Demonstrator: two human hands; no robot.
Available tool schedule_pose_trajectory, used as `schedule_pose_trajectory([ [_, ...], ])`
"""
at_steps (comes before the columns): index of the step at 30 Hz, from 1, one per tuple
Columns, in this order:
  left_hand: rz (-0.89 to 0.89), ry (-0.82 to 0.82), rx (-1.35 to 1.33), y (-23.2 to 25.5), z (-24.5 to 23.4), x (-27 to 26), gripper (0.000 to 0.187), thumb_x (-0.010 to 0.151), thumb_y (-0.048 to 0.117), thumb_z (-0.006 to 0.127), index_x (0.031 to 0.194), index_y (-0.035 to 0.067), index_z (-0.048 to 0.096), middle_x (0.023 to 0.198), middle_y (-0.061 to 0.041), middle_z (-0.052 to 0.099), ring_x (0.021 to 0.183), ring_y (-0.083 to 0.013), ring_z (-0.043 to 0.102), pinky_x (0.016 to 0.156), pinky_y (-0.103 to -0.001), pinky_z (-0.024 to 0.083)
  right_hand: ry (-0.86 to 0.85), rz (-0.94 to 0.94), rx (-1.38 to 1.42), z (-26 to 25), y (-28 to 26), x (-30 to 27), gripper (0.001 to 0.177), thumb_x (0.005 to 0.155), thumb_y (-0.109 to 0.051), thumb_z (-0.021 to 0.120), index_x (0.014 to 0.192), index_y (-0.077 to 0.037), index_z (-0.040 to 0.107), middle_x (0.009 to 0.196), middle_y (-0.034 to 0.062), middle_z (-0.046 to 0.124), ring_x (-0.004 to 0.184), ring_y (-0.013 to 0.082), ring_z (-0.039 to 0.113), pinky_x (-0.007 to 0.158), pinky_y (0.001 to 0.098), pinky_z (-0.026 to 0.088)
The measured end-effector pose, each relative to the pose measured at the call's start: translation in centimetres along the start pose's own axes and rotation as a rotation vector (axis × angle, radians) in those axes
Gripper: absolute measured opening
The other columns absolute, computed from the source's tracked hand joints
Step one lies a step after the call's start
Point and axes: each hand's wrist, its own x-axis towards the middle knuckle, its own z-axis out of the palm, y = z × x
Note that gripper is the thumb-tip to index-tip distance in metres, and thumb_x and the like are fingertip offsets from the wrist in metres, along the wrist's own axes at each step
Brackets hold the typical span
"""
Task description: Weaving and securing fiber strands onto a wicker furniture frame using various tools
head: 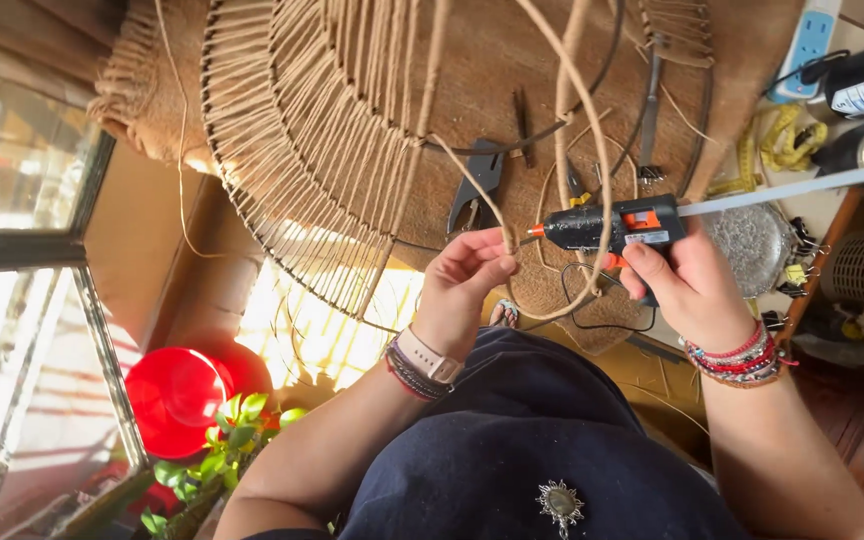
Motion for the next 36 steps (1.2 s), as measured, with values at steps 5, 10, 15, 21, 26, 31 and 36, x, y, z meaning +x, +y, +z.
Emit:
schedule_pose_trajectory([
  [5,-0.023,0.013,-0.037,-0.1,-0.1,-0.1,0.032,0.085,-0.004,0.076,0.116,0.0,0.07,0.099,-0.009,0.075,0.088,-0.0126,0.07,0.084,-0.026,0.06,-0.03,-0.007,0.01,0.2,0.1,0.7,0.024,0.106,-0.024,0.049,0.109,-0.001,0.054,0.085,0.0101,0.07,0.05,0.0127,0.052,0.05,0.0245,0.045],
  [10,-0.022,-0.002,-0.021,-0.2,-0.4,0.0,0.034,0.085,-0.003,0.078,0.118,-0.001,0.07,0.099,-0.009,0.075,0.09,-0.0117,0.07,0.087,-0.025,0.06,-0.034,-0.032,-0.106,-0.2,0.3,0.7,0.022,0.106,-0.025,0.049,0.103,-0.004,0.054,0.078,0.0053,0.067,0.049,0.0121,0.052,0.051,0.0252,0.044],
  [15,-0.033,-0.003,-0.014,0.0,-0.3,-0.1,0.033,0.085,-0.001,0.078,0.117,0.0,0.07,0.099,-0.009,0.077,0.09,-0.0108,0.071,0.084,-0.025,0.06,-0.034,0.023,-0.126,-0.3,0.7,0.9,0.022,0.104,-0.023,0.052,0.105,0.0,0.05,0.079,0.0103,0.068,0.05,0.0158,0.054,0.05,0.0279,0.046],
  [21,-0.032,-0.009,-0.021,0.3,-0.1,-0.3,0.033,0.086,-0.001,0.078,0.118,-0.001,0.07,0.098,-0.009,0.077,0.089,-0.0111,0.071,0.083,-0.025,0.061,-0.048,0.046,-0.225,-0.5,0.9,0.9,0.027,0.104,-0.028,0.051,0.111,-0.003,0.048,0.081,0.01,0.073,0.05,0.0163,0.057,0.054,0.0299,0.047],
  [26,-0.037,-0.005,-0.014,0.1,-0.3,-0.2,0.033,0.086,-0.001,0.078,0.118,-0.001,0.07,0.098,-0.009,0.076,0.09,-0.0111,0.071,0.085,-0.025,0.06,-0.048,0.029,-0.29,-0.7,0.7,1.1,0.03,0.104,-0.032,0.051,0.107,-0.003,0.053,0.07,0.006,0.068,0.05,0.0163,0.058,0.056,0.0305,0.047],
  [31,-0.037,-0.004,-0.018,-0.3,-0.6,-0.1,0.034,0.086,-0.001,0.078,0.119,0.0,0.07,0.099,-0.008,0.076,0.091,-0.0104,0.071,0.086,-0.025,0.06,-0.047,0.059,-0.301,-0.8,0.9,1.1,0.031,0.103,-0.034,0.052,0.101,-0.004,0.057,0.067,0.006,0.069,0.05,0.0157,0.06,0.056,0.0297,0.048],
  [36,-0.042,0.002,-0.022,-0.5,-0.7,0.0,0.034,0.085,-0.003,0.078,0.118,-0.001,0.07,0.099,-0.009,0.076,0.09,-0.0112,0.071,0.084,-0.025,0.06,-0.028,0.066,-0.272,-0.7,1.3,1.3,0.032,0.103,-0.032,0.052,0.112,-0.001,0.052,0.081,0.0103,0.073,0.052,0.0173,0.063,0.054,0.0304,0.049],
])
